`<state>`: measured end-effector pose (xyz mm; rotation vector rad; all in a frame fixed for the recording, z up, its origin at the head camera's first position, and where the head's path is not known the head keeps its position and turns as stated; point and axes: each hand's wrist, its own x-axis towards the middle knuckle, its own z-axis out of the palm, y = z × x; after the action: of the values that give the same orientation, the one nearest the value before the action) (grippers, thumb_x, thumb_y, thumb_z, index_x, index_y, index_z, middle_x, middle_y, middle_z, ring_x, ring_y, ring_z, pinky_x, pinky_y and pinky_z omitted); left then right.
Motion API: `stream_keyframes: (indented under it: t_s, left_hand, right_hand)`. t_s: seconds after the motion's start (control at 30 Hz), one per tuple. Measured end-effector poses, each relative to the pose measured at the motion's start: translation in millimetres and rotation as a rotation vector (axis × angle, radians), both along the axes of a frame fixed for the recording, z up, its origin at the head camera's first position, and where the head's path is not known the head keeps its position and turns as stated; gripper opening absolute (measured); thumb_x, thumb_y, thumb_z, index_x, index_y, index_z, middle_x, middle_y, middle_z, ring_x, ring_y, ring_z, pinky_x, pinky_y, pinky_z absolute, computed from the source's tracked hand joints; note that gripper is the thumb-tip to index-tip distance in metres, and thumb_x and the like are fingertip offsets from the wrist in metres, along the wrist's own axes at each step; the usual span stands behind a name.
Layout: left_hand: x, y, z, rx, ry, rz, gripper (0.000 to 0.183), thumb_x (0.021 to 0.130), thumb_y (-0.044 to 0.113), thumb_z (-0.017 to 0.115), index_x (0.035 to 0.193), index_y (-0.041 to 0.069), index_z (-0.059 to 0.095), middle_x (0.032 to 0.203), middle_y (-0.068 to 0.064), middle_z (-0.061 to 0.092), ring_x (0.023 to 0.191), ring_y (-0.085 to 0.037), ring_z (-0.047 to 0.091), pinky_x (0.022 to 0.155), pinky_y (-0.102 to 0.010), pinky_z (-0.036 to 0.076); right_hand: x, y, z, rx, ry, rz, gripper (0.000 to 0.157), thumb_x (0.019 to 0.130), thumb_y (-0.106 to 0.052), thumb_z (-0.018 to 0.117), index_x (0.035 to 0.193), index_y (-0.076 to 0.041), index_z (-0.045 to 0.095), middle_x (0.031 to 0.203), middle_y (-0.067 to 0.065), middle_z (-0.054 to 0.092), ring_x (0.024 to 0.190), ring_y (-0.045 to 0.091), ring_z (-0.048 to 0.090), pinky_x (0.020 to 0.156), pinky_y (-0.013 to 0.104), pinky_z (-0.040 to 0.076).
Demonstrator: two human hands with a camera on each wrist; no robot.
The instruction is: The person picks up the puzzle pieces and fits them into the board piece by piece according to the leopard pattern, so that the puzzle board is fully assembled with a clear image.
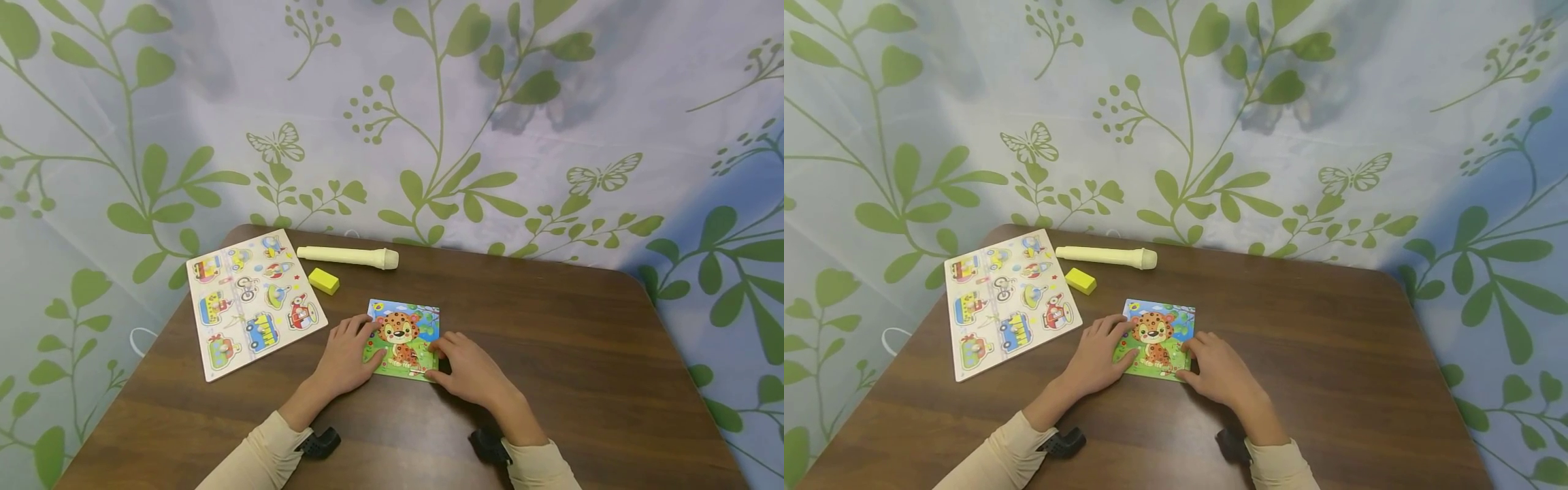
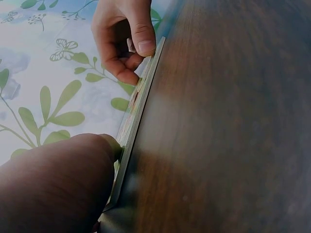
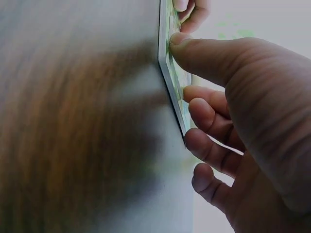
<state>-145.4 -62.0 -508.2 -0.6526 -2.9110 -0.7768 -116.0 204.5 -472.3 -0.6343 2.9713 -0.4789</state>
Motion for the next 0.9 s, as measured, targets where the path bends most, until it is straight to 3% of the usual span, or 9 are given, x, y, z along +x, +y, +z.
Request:
stream_keyframes:
  t_s: [0.33,0.57,0.73,0.9]
  left_hand:
    - [1.8,0.6,3.4,0.004,0.014,-0.001,0.047,0.095,0.039,0.069,0.136,0.018,0.061,0.143,-0.010,0.053,0.132,-0.034,0.048,0.106,-0.060,0.040]
    - [2.2,1.9,2.7,-0.009,0.012,-0.012,0.048,0.095,0.040,0.068,0.137,0.018,0.061,0.143,-0.010,0.053,0.132,-0.033,0.048,0.106,-0.060,0.040]
    - [1.3,1.6,4.7,0.000,0.017,-0.008,0.047,0.095,0.040,0.068,0.136,0.018,0.061,0.143,-0.010,0.053,0.132,-0.033,0.048,0.106,-0.060,0.040]
    - [1.2,0.7,4.6,-0.004,0.012,-0.005,0.048,0.095,0.041,0.068,0.137,0.018,0.061,0.143,-0.009,0.053,0.132,-0.033,0.048,0.106,-0.059,0.040]
  right_hand:
    - [-1.0,-13.5,4.7,0.024,0.077,0.029,0.050,0.086,-0.048,0.079,0.122,-0.013,0.071,0.097,-0.003,0.060,0.089,0.013,0.054,0.081,0.037,0.051]
    - [0.3,-21.2,3.6,0.071,0.114,0.031,0.041,0.085,-0.047,0.080,0.109,-0.014,0.075,0.091,-0.005,0.061,0.081,0.012,0.053,0.085,0.037,0.053]
    - [0.8,-24.1,2.9,0.073,0.155,0.025,0.036,0.083,-0.044,0.083,0.105,-0.015,0.077,0.086,-0.007,0.061,0.077,0.011,0.050,0.077,0.033,0.050]
    - [1.1,-25.4,4.4,0.041,0.125,0.008,0.034,0.081,-0.043,0.085,0.102,-0.017,0.078,0.085,-0.008,0.060,0.075,0.009,0.049,0.072,0.029,0.049]
